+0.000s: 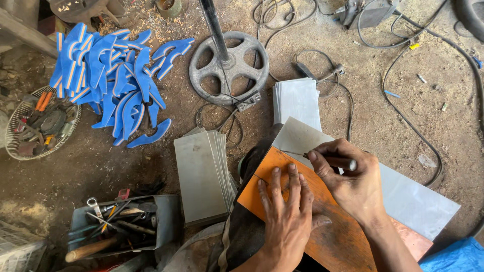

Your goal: The person sits on the floor and repeatedly marks the edges of rectangular metal sheets using a small pointed tool. They hold each sheet against an orange wooden template, make marks, then place the sheet aside and pick up the next one from a stack.

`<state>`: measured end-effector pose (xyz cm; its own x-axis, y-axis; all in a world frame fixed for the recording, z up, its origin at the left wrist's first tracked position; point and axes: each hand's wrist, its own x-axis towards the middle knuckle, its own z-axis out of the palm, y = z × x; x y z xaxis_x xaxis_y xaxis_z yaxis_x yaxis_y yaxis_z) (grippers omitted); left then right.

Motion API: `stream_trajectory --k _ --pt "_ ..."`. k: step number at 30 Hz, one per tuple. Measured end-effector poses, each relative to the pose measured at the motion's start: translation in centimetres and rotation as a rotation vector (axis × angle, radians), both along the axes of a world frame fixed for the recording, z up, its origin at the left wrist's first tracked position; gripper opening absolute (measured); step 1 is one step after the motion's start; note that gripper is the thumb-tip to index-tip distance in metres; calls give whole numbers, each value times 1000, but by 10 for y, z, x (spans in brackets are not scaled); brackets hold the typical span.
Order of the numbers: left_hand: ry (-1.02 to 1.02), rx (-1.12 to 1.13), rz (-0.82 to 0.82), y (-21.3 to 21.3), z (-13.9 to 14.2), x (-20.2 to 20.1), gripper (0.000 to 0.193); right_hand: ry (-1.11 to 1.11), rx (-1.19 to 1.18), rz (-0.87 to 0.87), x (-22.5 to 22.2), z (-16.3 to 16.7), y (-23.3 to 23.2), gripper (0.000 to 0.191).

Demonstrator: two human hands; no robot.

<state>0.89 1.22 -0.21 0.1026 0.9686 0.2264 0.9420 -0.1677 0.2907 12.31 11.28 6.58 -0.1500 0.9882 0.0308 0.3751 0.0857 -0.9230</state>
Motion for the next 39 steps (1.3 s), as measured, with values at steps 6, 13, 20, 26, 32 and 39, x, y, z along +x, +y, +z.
stream_trajectory --k 6,13,20,26,32,39 --pt "-15 -3 -9 4 11 0 94 -125 65 94 12 13 -1 11" --pt "27 -54 -27 10 20 -8 97 -248 -110 -47 73 24 -31 11" --pt "125 -12 -7 10 24 -8 93 -381 -171 -273 154 23 -80 12" --pt "163 -72 -30 9 25 -6 94 -348 -132 -332 187 18 -104 13" --pt "165 -63 -40 10 32 -5 91 -314 -181 -360 191 12 -105 14" --pt "179 -107 -41 8 34 -6 89 -312 -173 -359 202 10 -113 13"
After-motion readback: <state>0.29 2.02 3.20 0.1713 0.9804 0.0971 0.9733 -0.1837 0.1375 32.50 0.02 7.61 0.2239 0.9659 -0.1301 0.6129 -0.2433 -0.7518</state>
